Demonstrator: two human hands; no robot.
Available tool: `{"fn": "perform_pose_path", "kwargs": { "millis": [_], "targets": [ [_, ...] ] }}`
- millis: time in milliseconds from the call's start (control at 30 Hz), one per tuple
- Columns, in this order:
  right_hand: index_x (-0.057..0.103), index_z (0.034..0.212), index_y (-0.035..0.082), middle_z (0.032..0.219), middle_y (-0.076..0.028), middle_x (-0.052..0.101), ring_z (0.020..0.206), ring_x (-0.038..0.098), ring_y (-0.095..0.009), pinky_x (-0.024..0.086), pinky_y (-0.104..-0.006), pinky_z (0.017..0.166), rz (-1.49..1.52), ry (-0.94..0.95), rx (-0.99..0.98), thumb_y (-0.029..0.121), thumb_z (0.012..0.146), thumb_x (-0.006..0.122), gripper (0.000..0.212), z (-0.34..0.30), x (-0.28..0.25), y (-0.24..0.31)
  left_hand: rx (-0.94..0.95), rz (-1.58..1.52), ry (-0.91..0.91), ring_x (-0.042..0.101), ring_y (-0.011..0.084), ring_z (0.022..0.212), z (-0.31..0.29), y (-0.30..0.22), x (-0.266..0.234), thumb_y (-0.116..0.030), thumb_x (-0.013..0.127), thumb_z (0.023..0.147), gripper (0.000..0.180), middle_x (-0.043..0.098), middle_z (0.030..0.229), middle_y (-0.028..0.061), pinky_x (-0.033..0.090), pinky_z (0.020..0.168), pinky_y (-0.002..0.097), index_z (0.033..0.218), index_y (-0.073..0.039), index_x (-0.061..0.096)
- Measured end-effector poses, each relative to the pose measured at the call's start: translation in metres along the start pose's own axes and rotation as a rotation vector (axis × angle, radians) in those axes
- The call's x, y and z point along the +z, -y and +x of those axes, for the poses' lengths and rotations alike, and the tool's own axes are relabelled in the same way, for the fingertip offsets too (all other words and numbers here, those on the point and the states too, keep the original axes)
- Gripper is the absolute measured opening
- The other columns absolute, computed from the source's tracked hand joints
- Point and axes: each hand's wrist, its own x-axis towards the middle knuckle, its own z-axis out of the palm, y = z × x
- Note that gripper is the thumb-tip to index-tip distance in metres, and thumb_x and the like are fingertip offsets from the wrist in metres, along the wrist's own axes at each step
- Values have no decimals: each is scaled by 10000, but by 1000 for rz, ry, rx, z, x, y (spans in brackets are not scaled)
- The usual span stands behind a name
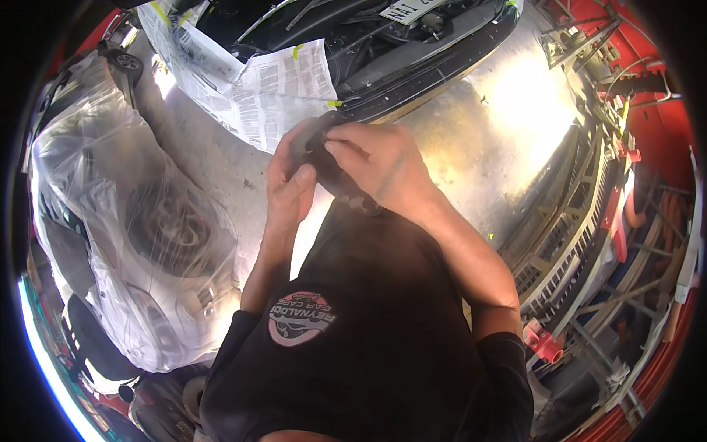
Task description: The person removes yellow masking tape from a small black plastic car part and wipes it with a cloth. They then pick up a larger black plastic grille and wipe its surface with a white cloth in a workshop environment.
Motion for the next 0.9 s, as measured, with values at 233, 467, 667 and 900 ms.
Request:
{"fn": "perform_pose_path", "kwargs": {
  "millis": [233,467,667,900],
  "targets": [
    [761,1147,12,861,-150,767,740,751,-228,576,-332,694,124,-7,224,114,960,687,226,-2,-8,-1,-101,-7,-42,594,237,1299,-2,8,-3,-316,760,973,739,590,1440,153,480,1109,402,1526,55,440],
    [772,1138,-11,842,-86,733,750,667,-108,520,-255,678,19,-143,26,18,952,712,198,-5,-10,-8,-170,-82,-55,620,253,1294,-1,2,7,-381,672,1025,676,612,1418,146,515,1073,419,1523,24,459],
    [781,1092,1,998,-98,709,825,672,-173,529,-297,713,-17,-147,-32,6,904,748,190,-6,-12,-9,-163,-100,-47,629,246,1284,-2,1,11,-375,666,1033,658,616,1413,136,529,1058,417,1520,15,457],
    [766,975,80,1020,-66,677,973,623,-280,526,-397,789,-383,-171,-439,85,759,783,216,1,-1,-5,-174,-30,-78,668,191,1183,-7,11,8,-333,698,1034,626,638,1330,97,604,896,331,1515,-7,466]
  ]
}}
